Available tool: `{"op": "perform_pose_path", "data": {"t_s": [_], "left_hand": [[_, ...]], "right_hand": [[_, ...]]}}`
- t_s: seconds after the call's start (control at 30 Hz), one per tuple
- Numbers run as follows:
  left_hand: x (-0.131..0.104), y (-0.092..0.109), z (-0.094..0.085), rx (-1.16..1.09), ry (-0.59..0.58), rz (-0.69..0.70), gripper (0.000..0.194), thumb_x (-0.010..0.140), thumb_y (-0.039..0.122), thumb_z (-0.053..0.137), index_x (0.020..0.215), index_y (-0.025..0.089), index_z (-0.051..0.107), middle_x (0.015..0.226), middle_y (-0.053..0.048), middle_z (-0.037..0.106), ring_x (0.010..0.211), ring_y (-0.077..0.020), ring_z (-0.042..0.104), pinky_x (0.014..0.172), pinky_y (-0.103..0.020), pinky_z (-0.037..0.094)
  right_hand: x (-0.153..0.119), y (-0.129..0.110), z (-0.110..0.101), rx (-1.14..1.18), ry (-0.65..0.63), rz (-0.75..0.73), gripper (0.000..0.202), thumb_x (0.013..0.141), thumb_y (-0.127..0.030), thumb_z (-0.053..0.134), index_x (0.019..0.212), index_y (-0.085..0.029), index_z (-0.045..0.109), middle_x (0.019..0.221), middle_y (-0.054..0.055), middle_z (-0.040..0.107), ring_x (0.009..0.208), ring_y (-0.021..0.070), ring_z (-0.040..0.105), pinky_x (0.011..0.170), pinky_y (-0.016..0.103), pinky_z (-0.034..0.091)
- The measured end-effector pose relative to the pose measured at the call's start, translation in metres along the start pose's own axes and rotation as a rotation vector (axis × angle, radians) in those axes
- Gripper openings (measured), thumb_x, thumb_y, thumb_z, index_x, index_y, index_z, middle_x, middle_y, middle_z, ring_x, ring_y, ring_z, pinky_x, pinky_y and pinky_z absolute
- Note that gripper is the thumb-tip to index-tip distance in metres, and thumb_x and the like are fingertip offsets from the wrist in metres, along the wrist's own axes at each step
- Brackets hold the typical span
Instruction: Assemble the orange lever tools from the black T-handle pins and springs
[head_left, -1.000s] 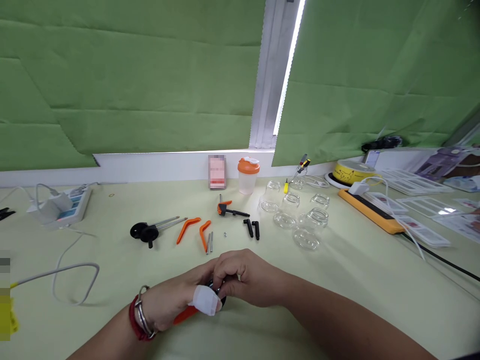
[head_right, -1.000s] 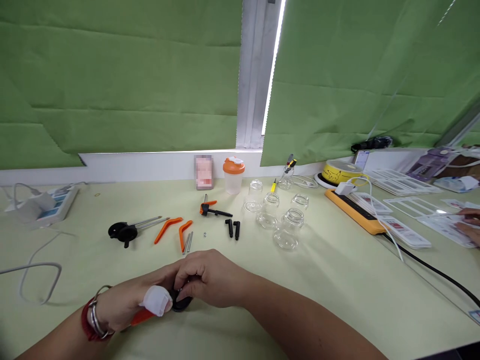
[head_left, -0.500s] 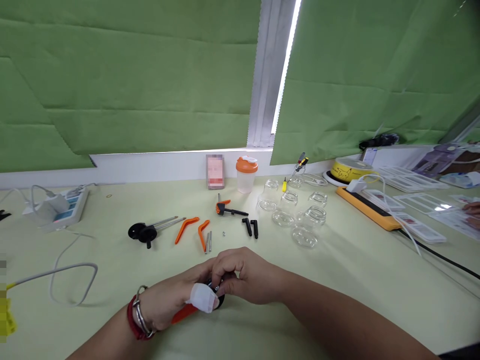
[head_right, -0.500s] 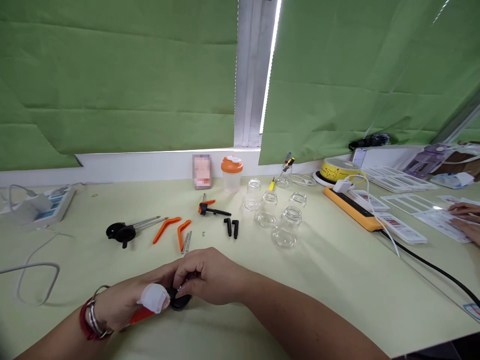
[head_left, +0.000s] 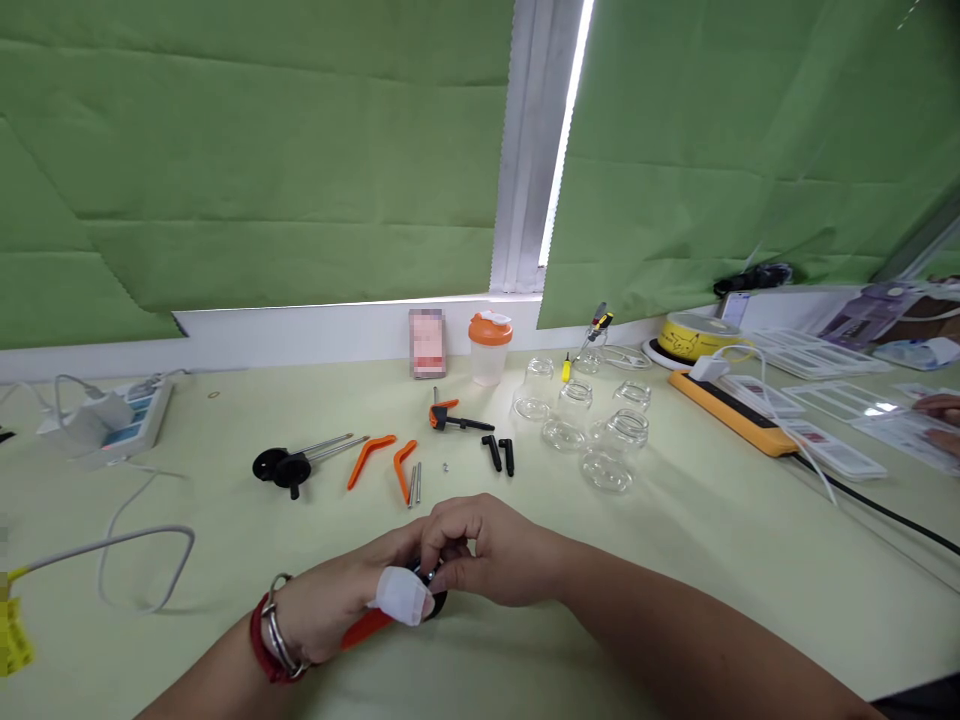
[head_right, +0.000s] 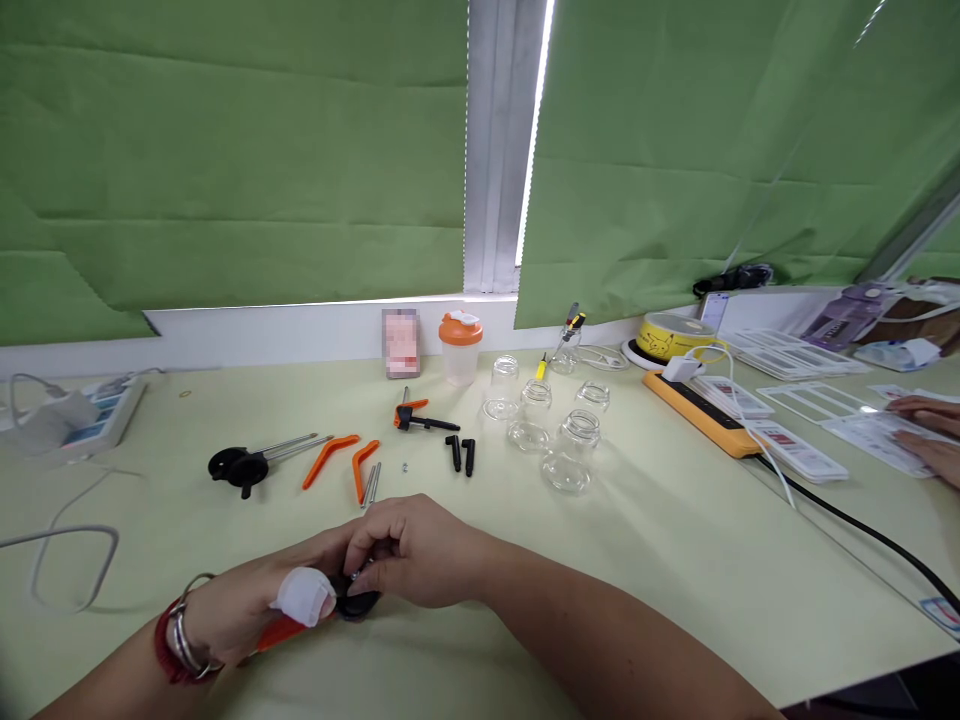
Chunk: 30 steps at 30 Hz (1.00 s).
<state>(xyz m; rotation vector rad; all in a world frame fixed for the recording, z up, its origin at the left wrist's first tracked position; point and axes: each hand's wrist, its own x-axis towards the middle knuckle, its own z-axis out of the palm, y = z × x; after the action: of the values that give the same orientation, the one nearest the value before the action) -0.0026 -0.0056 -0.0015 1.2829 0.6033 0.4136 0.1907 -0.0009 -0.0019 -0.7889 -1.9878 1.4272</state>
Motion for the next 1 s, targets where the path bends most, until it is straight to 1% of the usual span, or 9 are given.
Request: {"op": "perform_pose_path", "data": {"t_s": [0.13, 0.27, 0.43, 0.6, 0.77, 1.0], "left_hand": [[0.0005, -0.0001, 0.0001, 0.0, -0.007, 0.022, 0.032, 0.059, 0.017, 0.058, 0.092, 0.018, 0.058, 0.105, -0.005, 0.053, 0.104, -0.0274, 0.042, 0.093, -0.044, 0.034], [0.0007, 0.0016, 0.0008, 0.0, -0.027, 0.021, 0.041, 0.059, 0.017, 0.056, 0.1, 0.019, 0.058, 0.112, -0.005, 0.054, 0.109, -0.0286, 0.039, 0.097, -0.044, 0.031], [0.0009, 0.0056, 0.0038, -0.022, -0.021, -0.015, 0.048, 0.057, 0.016, 0.057, 0.105, 0.02, 0.058, 0.117, -0.005, 0.052, 0.109, -0.0289, 0.039, 0.096, -0.045, 0.031], [0.0009, 0.0057, 0.0045, -0.012, -0.005, -0.038, 0.045, 0.057, 0.018, 0.056, 0.102, 0.02, 0.057, 0.11, -0.005, 0.053, 0.106, -0.0281, 0.04, 0.093, -0.044, 0.032], [0.001, 0.0055, 0.0044, 0.017, -0.002, -0.029, 0.038, 0.057, 0.02, 0.056, 0.096, 0.019, 0.056, 0.104, -0.005, 0.054, 0.102, -0.0275, 0.041, 0.091, -0.043, 0.033], [0.0013, 0.0054, 0.0055, -0.015, -0.006, -0.021, 0.041, 0.057, 0.019, 0.055, 0.098, 0.02, 0.057, 0.103, -0.005, 0.054, 0.101, -0.0272, 0.041, 0.09, -0.043, 0.034]], "right_hand": [[-0.0003, 0.0017, 0.0021, 0.015, 0.018, 0.004, 0.01, 0.067, -0.013, 0.072, 0.073, -0.016, 0.065, 0.08, -0.002, 0.055, 0.063, 0.0069, 0.048, 0.06, 0.02, 0.041], [-0.0008, 0.0049, 0.0037, 0.012, 0.034, 0.021, 0.012, 0.066, -0.016, 0.073, 0.073, -0.016, 0.064, 0.078, -0.003, 0.054, 0.06, 0.0064, 0.046, 0.057, 0.02, 0.04], [-0.0008, 0.0068, 0.0041, -0.008, 0.034, 0.039, 0.015, 0.065, -0.018, 0.074, 0.074, -0.017, 0.063, 0.077, -0.003, 0.053, 0.059, 0.0062, 0.045, 0.055, 0.019, 0.039], [-0.0005, 0.0049, 0.0041, 0.003, 0.037, 0.049, 0.015, 0.065, -0.016, 0.074, 0.073, -0.017, 0.062, 0.076, -0.003, 0.054, 0.06, 0.0062, 0.046, 0.055, 0.018, 0.04], [-0.0012, 0.0062, 0.0038, 0.005, 0.039, 0.029, 0.016, 0.065, -0.02, 0.075, 0.073, -0.016, 0.062, 0.076, -0.003, 0.054, 0.058, 0.0061, 0.046, 0.054, 0.019, 0.04], [-0.0017, 0.0092, 0.004, 0.001, 0.032, 0.031, 0.019, 0.064, -0.023, 0.076, 0.074, -0.016, 0.062, 0.076, -0.003, 0.053, 0.06, 0.0065, 0.046, 0.057, 0.02, 0.041]]}}
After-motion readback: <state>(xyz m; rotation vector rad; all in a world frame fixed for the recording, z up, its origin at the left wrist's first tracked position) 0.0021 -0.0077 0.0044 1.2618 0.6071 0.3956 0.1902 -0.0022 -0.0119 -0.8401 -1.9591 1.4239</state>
